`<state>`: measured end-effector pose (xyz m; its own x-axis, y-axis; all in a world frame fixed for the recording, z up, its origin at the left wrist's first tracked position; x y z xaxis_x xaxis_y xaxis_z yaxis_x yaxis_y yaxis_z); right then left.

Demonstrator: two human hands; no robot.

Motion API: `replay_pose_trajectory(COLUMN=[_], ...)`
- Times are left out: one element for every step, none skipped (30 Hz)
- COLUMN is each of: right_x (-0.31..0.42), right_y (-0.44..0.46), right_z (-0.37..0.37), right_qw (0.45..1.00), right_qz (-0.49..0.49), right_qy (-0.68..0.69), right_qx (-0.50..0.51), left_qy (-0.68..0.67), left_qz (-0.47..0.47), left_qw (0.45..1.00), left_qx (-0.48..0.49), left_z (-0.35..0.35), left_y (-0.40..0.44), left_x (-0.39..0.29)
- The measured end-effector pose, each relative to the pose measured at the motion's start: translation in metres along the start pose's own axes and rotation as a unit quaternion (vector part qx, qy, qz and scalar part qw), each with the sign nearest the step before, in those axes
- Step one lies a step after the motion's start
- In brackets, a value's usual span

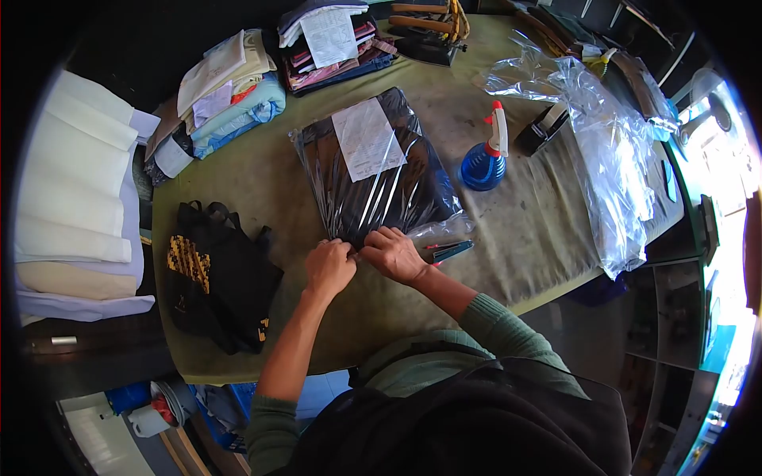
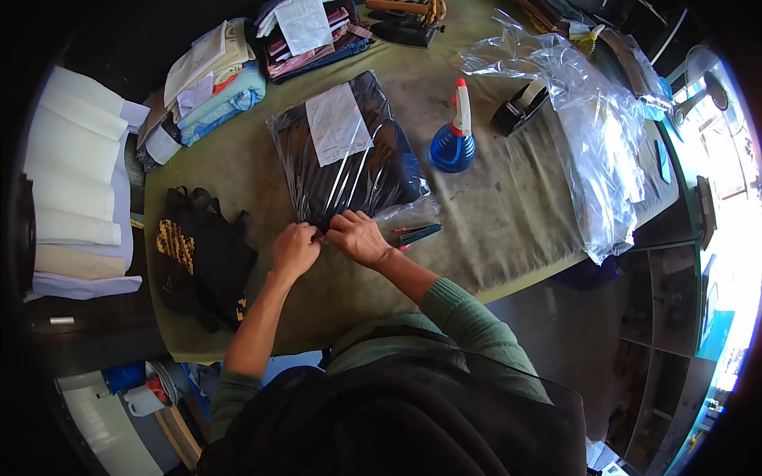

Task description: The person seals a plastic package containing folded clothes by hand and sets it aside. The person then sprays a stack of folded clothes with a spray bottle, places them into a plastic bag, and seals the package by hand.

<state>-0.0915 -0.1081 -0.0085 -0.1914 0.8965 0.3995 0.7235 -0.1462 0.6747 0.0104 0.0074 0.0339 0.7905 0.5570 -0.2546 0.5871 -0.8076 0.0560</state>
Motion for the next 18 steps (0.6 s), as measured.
replay_pose_trajectory(right_x=[0.0,-0.001,-0.001,-0.003,-0.005,-0.005,-0.005,-0.006,-0.005,-0.005,-0.006,-0.007,-0.008,-0.009,-0.01,-0.01,-0.009,-0.009], right_y=[-0.001,-0.001,-0.001,0.0,-0.002,0.0,0.001,0.003,0.006,0.009,0.01,0.011,0.011,0.01,0.008,0.007,0.007,0.008], right_z=[0.001,0.002,0.003,0.005,0.007,0.007,0.008,0.008,0.006,0.005,0.005,0.005,0.005,0.005,0.004,0.005,0.005,0.002], right_qw=[1.0,1.0,0.999,0.999,0.998,0.997,0.995,0.993,0.99,0.988,0.987,0.986,0.985,0.985,0.985,0.985,0.987,0.989], right_qz=[0.008,0.016,0.024,0.036,0.049,0.062,0.073,0.084,0.093,0.097,0.101,0.104,0.108,0.111,0.113,0.115,0.114,0.114], right_qy=[-0.002,-0.005,-0.007,0.008,0.022,0.037,0.048,0.061,0.073,0.071,0.072,0.072,0.073,0.074,0.076,0.08,0.087,0.092], right_qx=[0.011,0.021,0.032,0.033,0.034,0.036,0.048,0.061,0.075,0.101,0.105,0.11,0.115,0.11,0.105,0.101,0.069,0.036], left_qy=[0.003,0.005,0.008,-0.013,-0.033,-0.054,-0.049,-0.045,-0.04,-0.031,-0.023,-0.015,-0.019,-0.023,-0.025,-0.038,-0.05,-0.063], left_qz=[0.012,0.025,0.037,0.05,0.064,0.077,0.087,0.097,0.105,0.106,0.108,0.11,0.104,0.098,0.09,0.068,0.046,0.024], left_qw=[1.0,0.999,0.998,0.995,0.989,0.981,0.982,0.983,0.984,0.984,0.983,0.982,0.983,0.985,0.986,0.989,0.992,0.993], left_qx=[-0.015,-0.029,-0.043,-0.086,-0.127,-0.167,-0.158,-0.148,-0.14,-0.143,-0.147,-0.152,-0.147,-0.142,-0.137,-0.124,-0.11,-0.096], left_z=[-0.001,-0.001,-0.002,-0.002,-0.002,-0.003,-0.003,-0.003,-0.003,-0.003,-0.002,0.0,0.002,0.003,0.004,0.005,0.006,0.007], left_y=[-0.001,-0.002,-0.005,-0.009,-0.016,-0.021,-0.022,-0.024,-0.026,-0.025,-0.022,-0.019,-0.018,-0.017,-0.017,-0.016,-0.016,-0.016], left_x=[0.0,-0.001,-0.001,-0.002,-0.005,-0.007,-0.006,-0.004,-0.004,-0.003,-0.002,-0.002,-0.003,-0.003,-0.002,-0.001,0.0,0.001])
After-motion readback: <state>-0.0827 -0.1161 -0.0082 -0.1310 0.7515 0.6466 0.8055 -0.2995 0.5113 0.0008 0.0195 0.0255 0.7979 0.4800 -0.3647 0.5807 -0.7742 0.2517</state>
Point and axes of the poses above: each hand's wrist, its own y-axis towards the middle knuckle, its own z-axis out of the palm, x = y × z, the point moved 2 cm from there along y, towards the middle knuckle, and after that the axes turned 8 degrees about -x, right-handed, at the moved point
